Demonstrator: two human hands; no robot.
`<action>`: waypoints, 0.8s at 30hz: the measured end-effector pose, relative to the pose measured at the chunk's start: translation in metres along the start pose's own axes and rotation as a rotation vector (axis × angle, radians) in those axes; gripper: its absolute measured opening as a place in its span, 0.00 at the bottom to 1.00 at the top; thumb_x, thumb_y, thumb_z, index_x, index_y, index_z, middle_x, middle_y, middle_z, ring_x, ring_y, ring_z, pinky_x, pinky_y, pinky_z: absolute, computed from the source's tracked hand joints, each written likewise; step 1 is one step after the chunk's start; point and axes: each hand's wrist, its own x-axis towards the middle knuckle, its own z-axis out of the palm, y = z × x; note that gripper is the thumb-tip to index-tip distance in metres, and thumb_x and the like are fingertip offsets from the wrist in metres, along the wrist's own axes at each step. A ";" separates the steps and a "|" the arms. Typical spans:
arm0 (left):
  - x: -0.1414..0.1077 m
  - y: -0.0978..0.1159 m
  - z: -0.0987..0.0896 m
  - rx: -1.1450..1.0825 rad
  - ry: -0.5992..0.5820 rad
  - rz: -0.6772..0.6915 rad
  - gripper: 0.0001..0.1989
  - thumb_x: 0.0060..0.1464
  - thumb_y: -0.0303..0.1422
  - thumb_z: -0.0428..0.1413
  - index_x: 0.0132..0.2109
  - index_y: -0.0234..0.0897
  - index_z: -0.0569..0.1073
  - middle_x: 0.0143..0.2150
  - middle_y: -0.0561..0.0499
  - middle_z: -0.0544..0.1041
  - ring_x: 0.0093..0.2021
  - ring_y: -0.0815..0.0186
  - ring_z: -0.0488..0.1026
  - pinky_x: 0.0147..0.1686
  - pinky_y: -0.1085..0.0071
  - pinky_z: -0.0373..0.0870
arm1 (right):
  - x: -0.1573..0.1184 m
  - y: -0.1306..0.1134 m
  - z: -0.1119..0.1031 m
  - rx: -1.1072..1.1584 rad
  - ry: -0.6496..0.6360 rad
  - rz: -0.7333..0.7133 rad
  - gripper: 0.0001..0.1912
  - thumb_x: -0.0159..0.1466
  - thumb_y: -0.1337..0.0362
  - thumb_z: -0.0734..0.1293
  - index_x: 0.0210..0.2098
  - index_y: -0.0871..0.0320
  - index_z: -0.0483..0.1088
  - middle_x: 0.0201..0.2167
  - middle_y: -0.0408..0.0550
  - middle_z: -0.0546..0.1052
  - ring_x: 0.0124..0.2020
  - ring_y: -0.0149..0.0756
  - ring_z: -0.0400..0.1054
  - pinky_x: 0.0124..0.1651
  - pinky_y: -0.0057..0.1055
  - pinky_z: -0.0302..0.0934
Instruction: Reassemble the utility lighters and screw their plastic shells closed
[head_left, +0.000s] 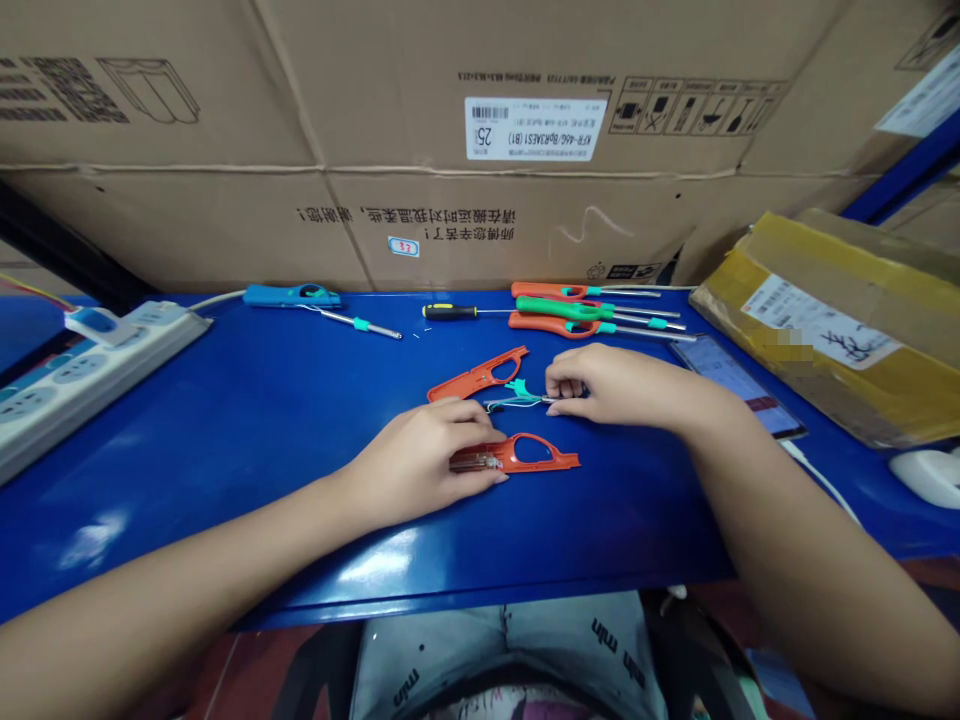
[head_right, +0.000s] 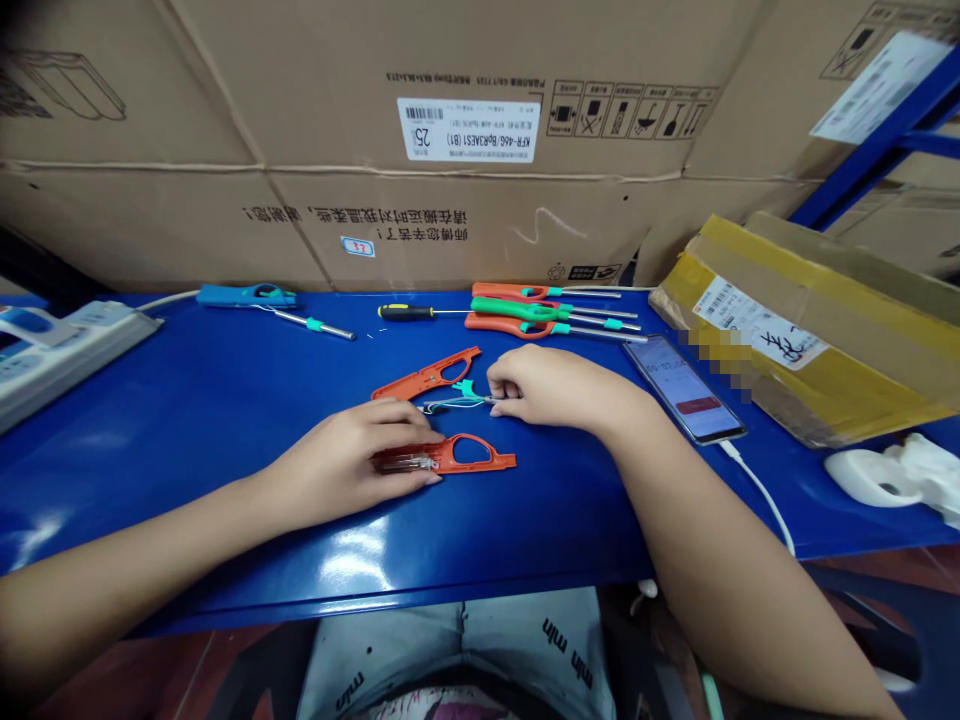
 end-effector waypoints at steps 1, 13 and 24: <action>0.000 0.000 0.000 0.007 0.005 -0.006 0.14 0.61 0.40 0.61 0.50 0.40 0.80 0.49 0.48 0.79 0.47 0.60 0.78 0.47 0.64 0.76 | 0.000 0.000 0.000 0.009 -0.012 -0.013 0.07 0.64 0.63 0.70 0.30 0.58 0.70 0.31 0.43 0.76 0.31 0.31 0.66 0.33 0.29 0.54; 0.001 0.001 -0.004 0.084 0.018 -0.053 0.16 0.55 0.44 0.63 0.47 0.41 0.80 0.48 0.48 0.80 0.47 0.57 0.78 0.49 0.61 0.74 | 0.003 -0.005 0.007 0.009 0.049 -0.031 0.15 0.68 0.51 0.67 0.34 0.56 0.71 0.34 0.44 0.76 0.30 0.31 0.65 0.31 0.29 0.52; 0.000 0.000 -0.034 0.284 -0.177 0.083 0.06 0.58 0.37 0.59 0.37 0.40 0.72 0.35 0.53 0.75 0.34 0.63 0.73 0.35 0.68 0.66 | 0.009 -0.009 0.010 -0.096 0.232 0.027 0.12 0.69 0.56 0.64 0.34 0.57 0.68 0.35 0.46 0.76 0.31 0.32 0.63 0.32 0.30 0.49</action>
